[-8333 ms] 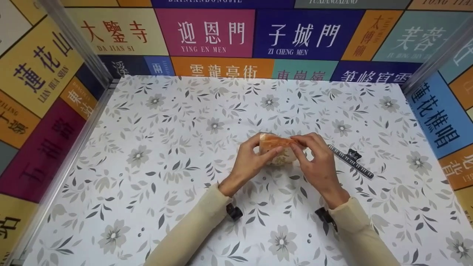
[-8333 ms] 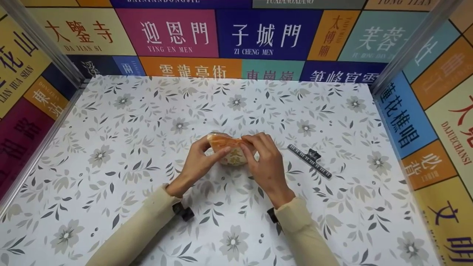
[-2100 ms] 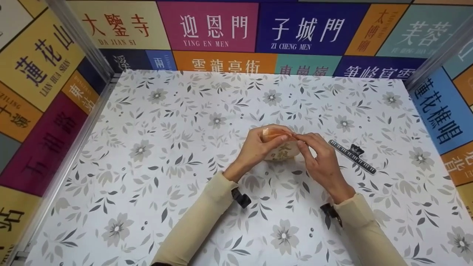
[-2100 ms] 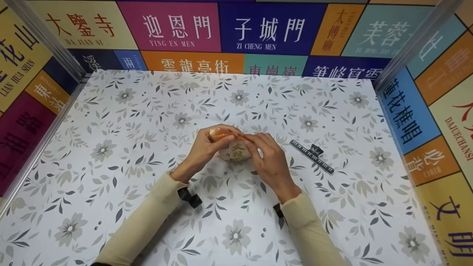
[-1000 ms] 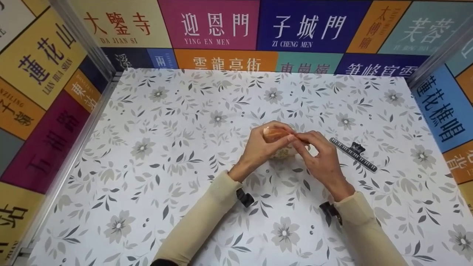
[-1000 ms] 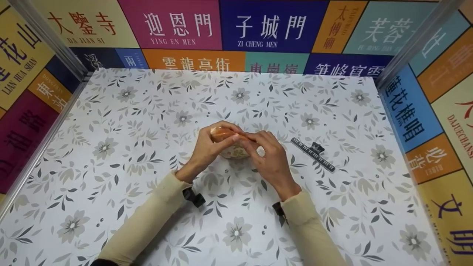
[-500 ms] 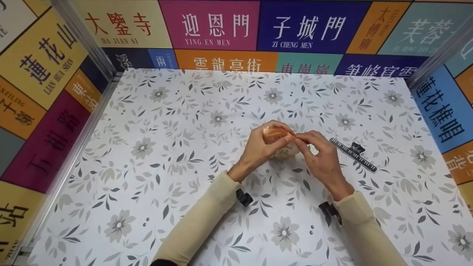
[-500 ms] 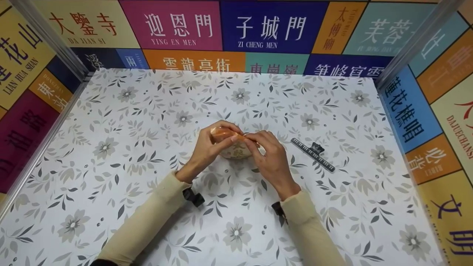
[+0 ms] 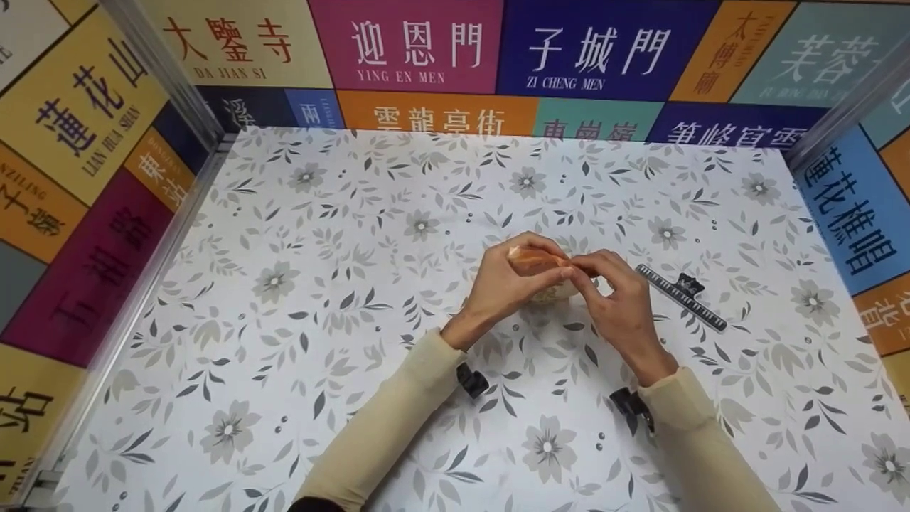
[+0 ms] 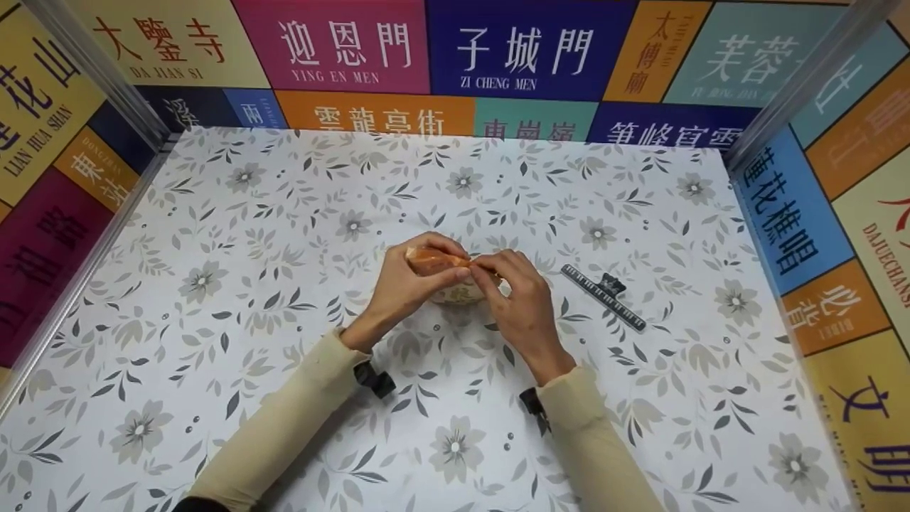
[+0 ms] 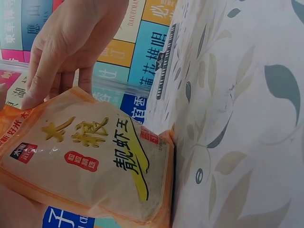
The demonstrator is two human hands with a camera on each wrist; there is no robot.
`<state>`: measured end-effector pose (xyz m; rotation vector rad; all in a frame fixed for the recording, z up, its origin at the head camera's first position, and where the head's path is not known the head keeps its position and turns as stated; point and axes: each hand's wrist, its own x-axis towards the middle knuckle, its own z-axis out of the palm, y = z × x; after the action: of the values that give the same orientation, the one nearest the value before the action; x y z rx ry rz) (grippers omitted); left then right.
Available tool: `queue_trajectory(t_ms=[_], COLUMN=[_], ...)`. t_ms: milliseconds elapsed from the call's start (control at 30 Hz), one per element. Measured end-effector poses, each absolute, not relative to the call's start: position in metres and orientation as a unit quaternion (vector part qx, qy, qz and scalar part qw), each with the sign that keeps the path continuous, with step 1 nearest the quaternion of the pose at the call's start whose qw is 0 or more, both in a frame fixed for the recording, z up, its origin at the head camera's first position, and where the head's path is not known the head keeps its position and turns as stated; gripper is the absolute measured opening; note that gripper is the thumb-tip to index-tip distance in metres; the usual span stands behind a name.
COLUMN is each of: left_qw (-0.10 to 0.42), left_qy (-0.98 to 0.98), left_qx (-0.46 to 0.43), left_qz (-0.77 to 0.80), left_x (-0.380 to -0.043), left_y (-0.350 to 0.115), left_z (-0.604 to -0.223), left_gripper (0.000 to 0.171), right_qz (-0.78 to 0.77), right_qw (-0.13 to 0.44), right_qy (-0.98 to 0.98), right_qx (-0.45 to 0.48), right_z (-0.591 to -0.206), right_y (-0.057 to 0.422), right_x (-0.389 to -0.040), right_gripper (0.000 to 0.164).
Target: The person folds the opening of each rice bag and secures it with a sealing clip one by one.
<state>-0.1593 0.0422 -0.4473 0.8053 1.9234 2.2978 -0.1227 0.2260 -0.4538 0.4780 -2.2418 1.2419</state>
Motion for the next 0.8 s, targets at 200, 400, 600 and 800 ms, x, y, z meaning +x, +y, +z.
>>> queue_trajectory(t_ms=[200,400,600,800], left_qw=[-0.006,0.000,0.005,0.006], left_qy=[0.644,0.642,0.634,0.633], left_qx=[0.255,0.267,0.274,0.264], left_qz=[0.722,0.719,0.723,0.727], left_x=[-0.1598,-0.1615,-0.1620,-0.1604], left_y=[0.0428,0.0421,0.0402,0.0387], left_z=[-0.4484,-0.4489,-0.4507,-0.4518], left_gripper=[0.021,0.020,0.019,0.019], right_qz=[0.462,0.458,0.462,0.466], right_qw=[0.272,0.276,0.279,0.286], right_qy=[-0.825,-0.826,-0.823,-0.817], right_qx=[0.177,0.177,0.178,0.182], right_z=[-0.4562,-0.4562,-0.4570,-0.4579], right_y=[0.2254,0.2258,0.2255,0.2243], right_x=[-0.1239,-0.1251,-0.1242,-0.1244], right_gripper=[0.013,0.012,0.010,0.010])
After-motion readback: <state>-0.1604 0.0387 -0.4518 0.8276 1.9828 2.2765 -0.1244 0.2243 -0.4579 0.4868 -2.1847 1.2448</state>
